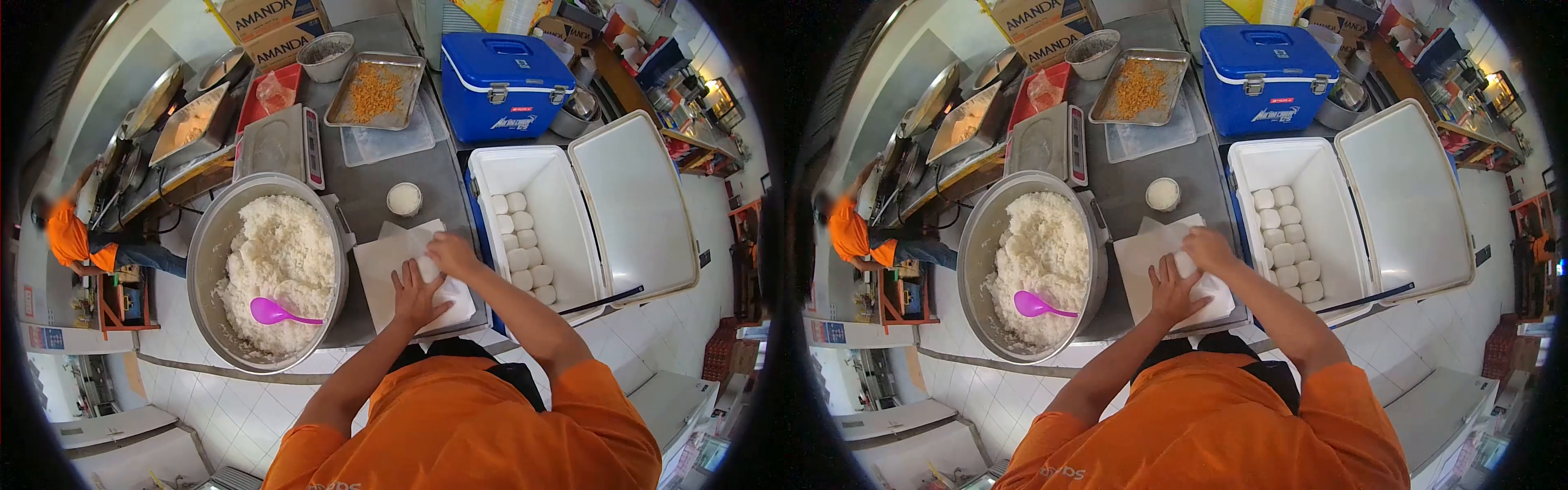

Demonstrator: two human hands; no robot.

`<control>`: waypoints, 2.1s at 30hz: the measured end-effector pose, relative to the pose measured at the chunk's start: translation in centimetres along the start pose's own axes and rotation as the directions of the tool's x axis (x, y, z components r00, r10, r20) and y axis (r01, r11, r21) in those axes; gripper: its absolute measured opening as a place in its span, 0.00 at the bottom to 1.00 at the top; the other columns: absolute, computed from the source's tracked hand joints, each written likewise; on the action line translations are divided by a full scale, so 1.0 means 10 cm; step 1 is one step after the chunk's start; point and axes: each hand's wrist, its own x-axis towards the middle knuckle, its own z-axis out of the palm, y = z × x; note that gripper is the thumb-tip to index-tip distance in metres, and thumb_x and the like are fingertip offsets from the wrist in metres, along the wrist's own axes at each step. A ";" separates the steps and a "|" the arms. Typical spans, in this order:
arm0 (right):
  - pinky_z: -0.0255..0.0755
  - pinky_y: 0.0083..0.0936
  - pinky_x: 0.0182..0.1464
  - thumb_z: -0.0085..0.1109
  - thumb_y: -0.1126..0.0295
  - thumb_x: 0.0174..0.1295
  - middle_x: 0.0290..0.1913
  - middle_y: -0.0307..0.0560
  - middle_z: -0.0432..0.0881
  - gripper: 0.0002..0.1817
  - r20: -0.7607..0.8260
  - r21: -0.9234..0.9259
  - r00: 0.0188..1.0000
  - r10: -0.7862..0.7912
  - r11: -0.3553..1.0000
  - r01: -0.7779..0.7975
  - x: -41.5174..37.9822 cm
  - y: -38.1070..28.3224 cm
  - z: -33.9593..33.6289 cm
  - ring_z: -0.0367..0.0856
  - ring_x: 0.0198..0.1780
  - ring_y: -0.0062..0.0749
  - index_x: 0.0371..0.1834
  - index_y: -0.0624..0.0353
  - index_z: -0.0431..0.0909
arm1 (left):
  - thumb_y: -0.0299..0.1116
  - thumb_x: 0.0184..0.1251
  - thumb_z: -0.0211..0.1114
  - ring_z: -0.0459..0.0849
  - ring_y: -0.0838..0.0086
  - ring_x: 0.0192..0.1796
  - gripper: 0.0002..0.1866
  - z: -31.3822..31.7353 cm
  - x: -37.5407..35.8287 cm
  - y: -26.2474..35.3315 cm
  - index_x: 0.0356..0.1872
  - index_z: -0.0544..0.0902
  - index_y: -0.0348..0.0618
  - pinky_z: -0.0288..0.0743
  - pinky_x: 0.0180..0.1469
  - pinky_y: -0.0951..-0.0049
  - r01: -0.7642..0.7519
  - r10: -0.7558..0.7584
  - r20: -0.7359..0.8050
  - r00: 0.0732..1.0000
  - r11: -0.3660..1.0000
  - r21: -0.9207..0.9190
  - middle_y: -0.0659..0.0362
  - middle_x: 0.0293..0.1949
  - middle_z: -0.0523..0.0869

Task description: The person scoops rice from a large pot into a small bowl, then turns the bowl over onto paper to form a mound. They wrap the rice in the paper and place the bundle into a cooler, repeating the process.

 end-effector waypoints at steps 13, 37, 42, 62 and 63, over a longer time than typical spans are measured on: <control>0.65 0.43 0.54 0.65 0.57 0.66 0.46 0.47 0.77 0.23 -0.338 -0.245 0.925 -0.174 0.965 0.091 -0.78 -0.55 0.29 0.77 0.54 0.43 0.57 0.62 0.84 | 0.58 0.60 0.72 0.64 0.37 0.76 0.46 0.05 -0.18 -0.90 0.73 0.71 0.37 0.47 0.77 0.29 -0.087 0.113 0.116 0.987 0.974 -0.210 0.36 0.71 0.71; 0.83 0.53 0.48 0.62 0.70 0.66 0.40 0.60 0.86 0.08 -0.223 0.003 0.889 0.400 0.912 -0.410 -0.55 -0.22 0.47 0.89 0.46 0.62 0.43 0.63 0.84 | 0.24 0.63 0.71 0.85 0.54 0.59 0.21 -0.25 0.40 -0.55 0.59 0.85 0.42 0.81 0.59 0.53 0.407 -0.345 0.241 0.907 0.864 -0.295 0.44 0.50 0.87; 0.83 0.54 0.47 0.63 0.73 0.62 0.38 0.61 0.85 0.07 -0.236 -0.029 0.928 0.289 0.952 -0.304 -0.39 -0.06 0.35 0.89 0.44 0.62 0.39 0.63 0.85 | 0.25 0.60 0.73 0.85 0.44 0.40 0.07 0.18 0.60 -0.85 0.39 0.87 0.36 0.82 0.48 0.51 0.002 -0.014 -0.192 0.981 0.998 -0.065 0.45 0.34 0.83; 0.81 0.25 0.55 0.70 0.75 0.69 0.53 0.44 0.87 0.18 -0.080 0.986 0.770 0.633 0.163 -0.031 -0.60 -0.31 0.31 0.85 0.53 0.24 0.59 0.67 0.80 | 0.24 0.67 0.73 0.87 0.67 0.56 0.25 -0.09 0.35 0.11 0.63 0.77 0.32 0.81 0.58 0.68 0.219 -0.493 0.132 0.860 0.123 -0.968 0.49 0.55 0.87; 0.81 0.25 0.55 0.70 0.75 0.69 0.53 0.44 0.87 0.18 -0.082 0.987 0.766 0.638 0.161 -0.028 -0.65 -0.30 0.21 0.85 0.53 0.24 0.59 0.67 0.80 | 0.25 0.67 0.75 0.86 0.66 0.58 0.29 -0.14 0.41 0.18 0.67 0.73 0.33 0.80 0.59 0.68 0.172 -0.511 0.153 0.846 -0.010 -0.985 0.49 0.58 0.84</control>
